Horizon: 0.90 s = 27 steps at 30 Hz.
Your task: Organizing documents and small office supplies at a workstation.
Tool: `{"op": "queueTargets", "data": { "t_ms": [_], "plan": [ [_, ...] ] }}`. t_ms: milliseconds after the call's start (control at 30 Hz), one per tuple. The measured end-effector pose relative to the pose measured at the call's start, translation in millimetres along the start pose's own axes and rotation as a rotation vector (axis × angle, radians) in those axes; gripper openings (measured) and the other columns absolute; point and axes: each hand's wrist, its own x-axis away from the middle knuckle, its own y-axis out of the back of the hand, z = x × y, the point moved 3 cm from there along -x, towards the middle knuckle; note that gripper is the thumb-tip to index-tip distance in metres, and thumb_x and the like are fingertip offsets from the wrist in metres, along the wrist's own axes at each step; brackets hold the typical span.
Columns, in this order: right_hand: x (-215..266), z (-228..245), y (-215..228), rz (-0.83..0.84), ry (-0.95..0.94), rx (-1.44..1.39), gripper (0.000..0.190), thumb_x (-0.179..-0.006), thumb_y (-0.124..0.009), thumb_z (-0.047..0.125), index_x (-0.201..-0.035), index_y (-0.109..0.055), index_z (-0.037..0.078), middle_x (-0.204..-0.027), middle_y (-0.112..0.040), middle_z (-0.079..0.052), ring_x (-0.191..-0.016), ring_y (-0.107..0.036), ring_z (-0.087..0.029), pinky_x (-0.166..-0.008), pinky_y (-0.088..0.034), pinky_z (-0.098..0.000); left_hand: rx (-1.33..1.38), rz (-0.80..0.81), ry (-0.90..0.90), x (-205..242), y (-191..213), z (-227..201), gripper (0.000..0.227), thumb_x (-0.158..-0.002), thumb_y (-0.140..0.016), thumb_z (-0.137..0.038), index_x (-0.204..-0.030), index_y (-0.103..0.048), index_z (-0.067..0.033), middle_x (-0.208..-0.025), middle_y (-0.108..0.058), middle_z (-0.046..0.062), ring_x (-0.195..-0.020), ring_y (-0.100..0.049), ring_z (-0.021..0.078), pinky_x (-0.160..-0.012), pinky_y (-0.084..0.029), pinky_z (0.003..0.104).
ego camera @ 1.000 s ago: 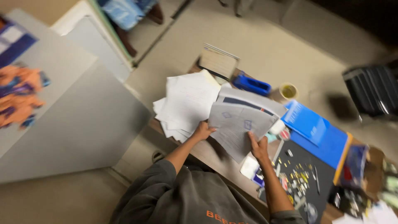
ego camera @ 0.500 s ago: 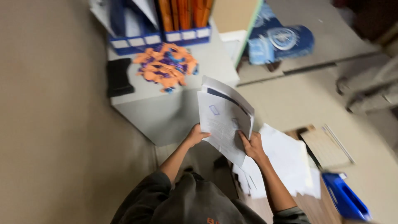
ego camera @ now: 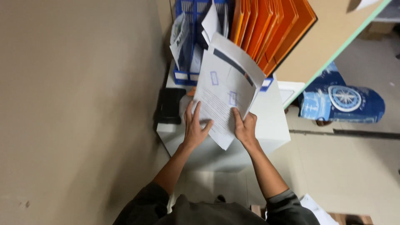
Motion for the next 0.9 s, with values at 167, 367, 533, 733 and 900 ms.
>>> {"op": "queueTargets", "data": {
  "t_ms": [167, 367, 533, 733, 900],
  "plan": [
    [-91.1, 14.7, -42.9, 0.022, 0.102, -0.029, 0.031, -0.103, -0.061, 0.019, -0.085, -0.069, -0.006, -0.068, -0.065, -0.020, -0.058, -0.066, -0.031, -0.059, -0.050, -0.0427, 0.204, 0.043, 0.008, -93.1, -18.0, 18.1, 0.093, -0.090, -0.077, -0.036, -0.161, -0.026, -0.0044, -0.166, -0.016, 0.033, -0.155, -0.019, 0.0472, -0.124, -0.021, 0.055],
    [-170.2, 55.5, -78.6, 0.014, 0.375, -0.033, 0.021, -0.103, -0.057, 0.013, -0.110, -0.066, -0.004, -0.088, -0.069, -0.025, -0.073, -0.069, -0.038, -0.066, -0.054, -0.0472, 0.466, 0.040, 0.125, -199.3, -61.7, 79.7, 0.072, -0.108, -0.043, -0.042, -0.165, -0.020, -0.0034, -0.171, -0.017, 0.025, -0.159, -0.016, 0.0389, -0.128, -0.015, 0.045],
    [-200.1, 59.9, -86.7, -0.052, 0.524, 0.009, 0.024, -0.101, -0.057, 0.008, -0.122, -0.060, -0.002, -0.102, -0.068, -0.027, -0.086, -0.068, -0.046, -0.072, -0.054, -0.0513, 0.740, 0.011, 0.018, -247.3, -83.8, 93.2, 0.069, -0.112, -0.031, -0.047, -0.164, -0.017, -0.0030, -0.171, -0.021, 0.020, -0.158, -0.022, 0.0332, -0.127, -0.021, 0.040],
    [-220.3, 39.1, -90.5, -0.115, 0.485, 0.132, 0.033, -0.093, -0.057, 0.004, -0.125, -0.057, 0.000, -0.106, -0.067, -0.024, -0.087, -0.068, -0.044, -0.071, -0.054, -0.0504, 0.501, 0.019, -0.058, -301.4, -191.4, 173.0, 0.065, -0.111, -0.030, -0.041, -0.159, -0.023, 0.0014, -0.164, -0.028, 0.023, -0.153, -0.027, 0.0361, -0.125, -0.022, 0.039],
    [-231.5, 10.6, -96.6, -0.263, 0.407, 0.233, 0.032, -0.094, -0.055, 0.007, -0.126, -0.059, 0.004, -0.108, -0.069, -0.022, -0.091, -0.068, -0.043, -0.072, -0.054, -0.0502, 0.282, 0.085, -0.377, -324.2, -225.7, 158.3, 0.050, -0.106, -0.038, -0.032, -0.144, -0.044, -0.0002, -0.146, -0.051, 0.025, -0.142, -0.044, 0.0387, -0.124, -0.031, 0.041]
  ]
}}
